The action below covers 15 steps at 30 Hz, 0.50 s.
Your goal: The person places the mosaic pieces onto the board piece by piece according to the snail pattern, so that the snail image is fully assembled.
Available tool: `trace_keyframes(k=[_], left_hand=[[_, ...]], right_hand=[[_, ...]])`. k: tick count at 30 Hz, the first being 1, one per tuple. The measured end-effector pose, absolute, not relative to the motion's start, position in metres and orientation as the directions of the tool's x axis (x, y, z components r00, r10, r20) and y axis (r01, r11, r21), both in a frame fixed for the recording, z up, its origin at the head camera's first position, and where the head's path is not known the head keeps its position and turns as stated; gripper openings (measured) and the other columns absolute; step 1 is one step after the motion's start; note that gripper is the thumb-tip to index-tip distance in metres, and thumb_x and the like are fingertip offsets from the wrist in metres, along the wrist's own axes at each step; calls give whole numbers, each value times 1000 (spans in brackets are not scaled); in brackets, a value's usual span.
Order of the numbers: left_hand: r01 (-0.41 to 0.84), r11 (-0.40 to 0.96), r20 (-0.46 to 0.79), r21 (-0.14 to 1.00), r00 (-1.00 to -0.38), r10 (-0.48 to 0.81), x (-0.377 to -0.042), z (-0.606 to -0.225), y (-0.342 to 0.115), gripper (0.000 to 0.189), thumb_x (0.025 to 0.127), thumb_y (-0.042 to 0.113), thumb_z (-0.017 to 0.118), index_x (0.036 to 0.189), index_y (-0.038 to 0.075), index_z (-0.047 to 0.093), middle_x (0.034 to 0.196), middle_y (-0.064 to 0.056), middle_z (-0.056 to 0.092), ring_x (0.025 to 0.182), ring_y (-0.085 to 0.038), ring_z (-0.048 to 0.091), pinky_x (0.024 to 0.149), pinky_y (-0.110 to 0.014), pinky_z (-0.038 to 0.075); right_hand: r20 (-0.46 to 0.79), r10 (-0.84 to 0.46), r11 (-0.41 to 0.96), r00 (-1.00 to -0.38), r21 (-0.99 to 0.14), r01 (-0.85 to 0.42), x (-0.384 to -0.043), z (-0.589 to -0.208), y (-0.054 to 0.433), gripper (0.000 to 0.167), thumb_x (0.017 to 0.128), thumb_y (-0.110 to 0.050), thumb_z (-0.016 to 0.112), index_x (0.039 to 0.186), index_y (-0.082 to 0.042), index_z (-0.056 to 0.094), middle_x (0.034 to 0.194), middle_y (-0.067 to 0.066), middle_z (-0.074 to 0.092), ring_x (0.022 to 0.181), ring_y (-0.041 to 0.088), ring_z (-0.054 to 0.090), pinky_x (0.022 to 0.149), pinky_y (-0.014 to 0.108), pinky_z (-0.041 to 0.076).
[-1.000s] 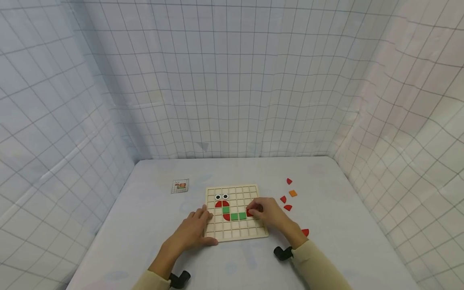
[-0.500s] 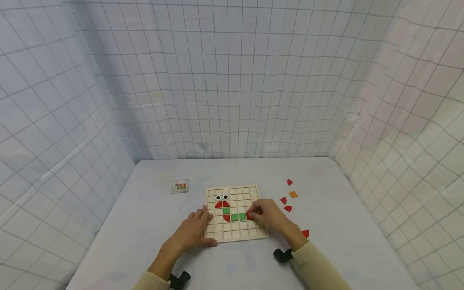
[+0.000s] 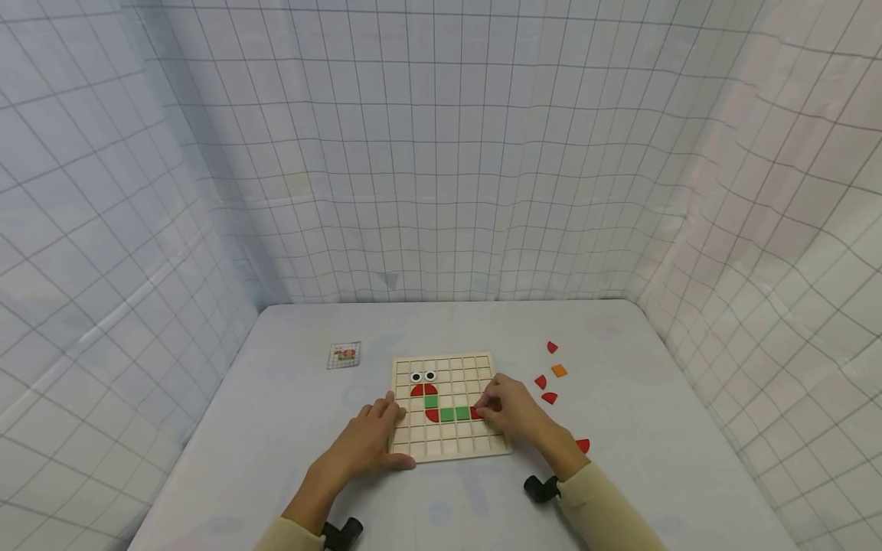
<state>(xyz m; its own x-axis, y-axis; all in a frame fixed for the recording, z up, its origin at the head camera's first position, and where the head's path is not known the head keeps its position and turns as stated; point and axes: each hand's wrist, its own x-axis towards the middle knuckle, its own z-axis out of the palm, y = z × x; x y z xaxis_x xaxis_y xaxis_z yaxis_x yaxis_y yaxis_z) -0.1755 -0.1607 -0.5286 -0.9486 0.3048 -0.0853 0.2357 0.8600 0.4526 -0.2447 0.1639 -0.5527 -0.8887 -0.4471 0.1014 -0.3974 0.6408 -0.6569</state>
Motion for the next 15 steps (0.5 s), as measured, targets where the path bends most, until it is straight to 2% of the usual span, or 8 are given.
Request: trace_keyframes(k=[11,15], left_hand=[[243,856,-77,456,-948,310,-175,-530,-163,90,82,48,107,149,4,66,178,-35,48,145,-55,61,118,-72,57],[243,854,-77,459,-947,311,-175,-530,-162,89,83,49,107,149,5,66,178,-34,47,146,-54,61,119,-71,56]], right_hand=[[81,-464,642,-882,-655,-398,-243,-551,174,13,103,-11,89,93,-19,86,108,-3,69,96,12,61,82,23,54],[92,-455,640,-886,-658,-397,-243,-552,179,12,103,-11,89,95,-20,87,109,-4,72,97,10,63,85,23,57]])
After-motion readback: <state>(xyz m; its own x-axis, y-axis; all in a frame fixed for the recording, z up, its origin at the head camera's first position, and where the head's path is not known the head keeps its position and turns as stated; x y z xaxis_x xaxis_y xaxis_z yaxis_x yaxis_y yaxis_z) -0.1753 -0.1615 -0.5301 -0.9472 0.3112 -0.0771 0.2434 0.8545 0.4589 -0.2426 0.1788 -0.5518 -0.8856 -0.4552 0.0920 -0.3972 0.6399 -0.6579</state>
